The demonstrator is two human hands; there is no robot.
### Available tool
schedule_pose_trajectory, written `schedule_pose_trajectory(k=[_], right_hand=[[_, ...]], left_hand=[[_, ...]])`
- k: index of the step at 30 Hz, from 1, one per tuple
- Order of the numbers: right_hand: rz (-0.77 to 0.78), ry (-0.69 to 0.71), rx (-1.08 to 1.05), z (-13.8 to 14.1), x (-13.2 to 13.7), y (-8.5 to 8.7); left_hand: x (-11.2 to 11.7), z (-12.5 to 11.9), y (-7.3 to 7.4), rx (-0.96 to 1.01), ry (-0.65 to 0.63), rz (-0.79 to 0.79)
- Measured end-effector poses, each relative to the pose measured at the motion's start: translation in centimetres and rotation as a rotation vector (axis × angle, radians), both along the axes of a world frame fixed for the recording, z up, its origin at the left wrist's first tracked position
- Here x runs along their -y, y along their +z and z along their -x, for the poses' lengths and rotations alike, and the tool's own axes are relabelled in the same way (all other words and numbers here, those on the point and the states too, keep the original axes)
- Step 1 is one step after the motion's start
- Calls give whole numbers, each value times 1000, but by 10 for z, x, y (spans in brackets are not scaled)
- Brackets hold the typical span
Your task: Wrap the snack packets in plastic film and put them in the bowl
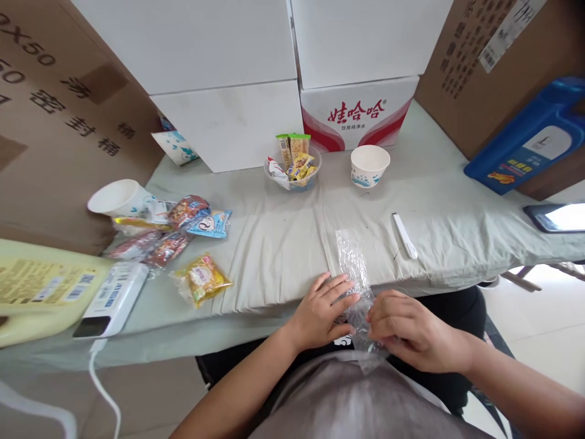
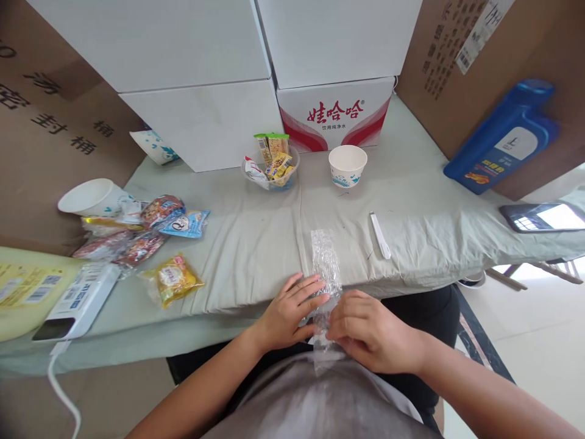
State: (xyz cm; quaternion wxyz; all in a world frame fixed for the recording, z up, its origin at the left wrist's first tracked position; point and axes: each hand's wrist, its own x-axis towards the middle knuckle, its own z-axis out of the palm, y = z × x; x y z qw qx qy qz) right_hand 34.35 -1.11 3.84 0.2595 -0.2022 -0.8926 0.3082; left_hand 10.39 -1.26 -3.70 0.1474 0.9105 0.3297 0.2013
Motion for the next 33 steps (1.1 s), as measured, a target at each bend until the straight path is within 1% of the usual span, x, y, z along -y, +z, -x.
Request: schedule_pose_trajectory(k=[1, 2, 3, 4, 5, 6, 8, 11, 14, 18, 21, 25, 26, 27, 28, 29, 31, 32, 33], right_hand=[[80, -29, -13, 4, -8, 2], [144, -105, -20, 9, -19, 1], [192, -217, -22, 15, -31, -2], [222, -357, -19, 21, -44, -7], [230, -497, -14, 27, -58, -15], [222, -602, 0, 33, -71, -23], [170, -731, 88, 45, -93, -40], [34, -821, 258, 55, -108, -59], [-106, -848, 352, 60, -106, -69], [-205, -849, 361, 61, -100, -71], [-318, -869, 327, 59, -103, -71], [-364, -1004, 241, 44, -111, -66], [-368, -1004, 193, 39, -111, -64], [-369, -956, 145, 34, -108, -61], [-367, -848, 111, 30, -104, -59], [-358, -695, 102, 26, -98, -58], [-330, -397, 148, 22, -82, -58], [-319, -301, 188, 21, -73, -59], [-314, -251, 225, 20, -65, -61]], left_hand=[[0, 2, -1, 30, 6, 20], [0, 3, -1, 70, 26, 41], [-1, 3, -1, 118, 53, 69], [-1, 3, -1, 169, 85, 105], [-2, 2, -1, 220, 117, 147], [-2, 1, 1, 263, 143, 189], [-4, 0, 3, 298, 172, 256], [-5, -1, 6, 254, 170, 274], [-6, -1, 6, 210, 169, 226], [-7, -3, 2, 172, 171, 168], [-8, -4, 0, 153, 174, 129], [-8, -4, -1, 138, 184, 79], [-8, -4, -2, 141, 182, 71], [-7, -4, -2, 146, 178, 65], [-7, -4, -2, 153, 175, 60], [-7, -4, -1, 161, 174, 53], [-5, -5, -1, 176, 188, 36], [-4, -5, -1, 183, 210, 19], [-4, -6, -1, 189, 240, -12]])
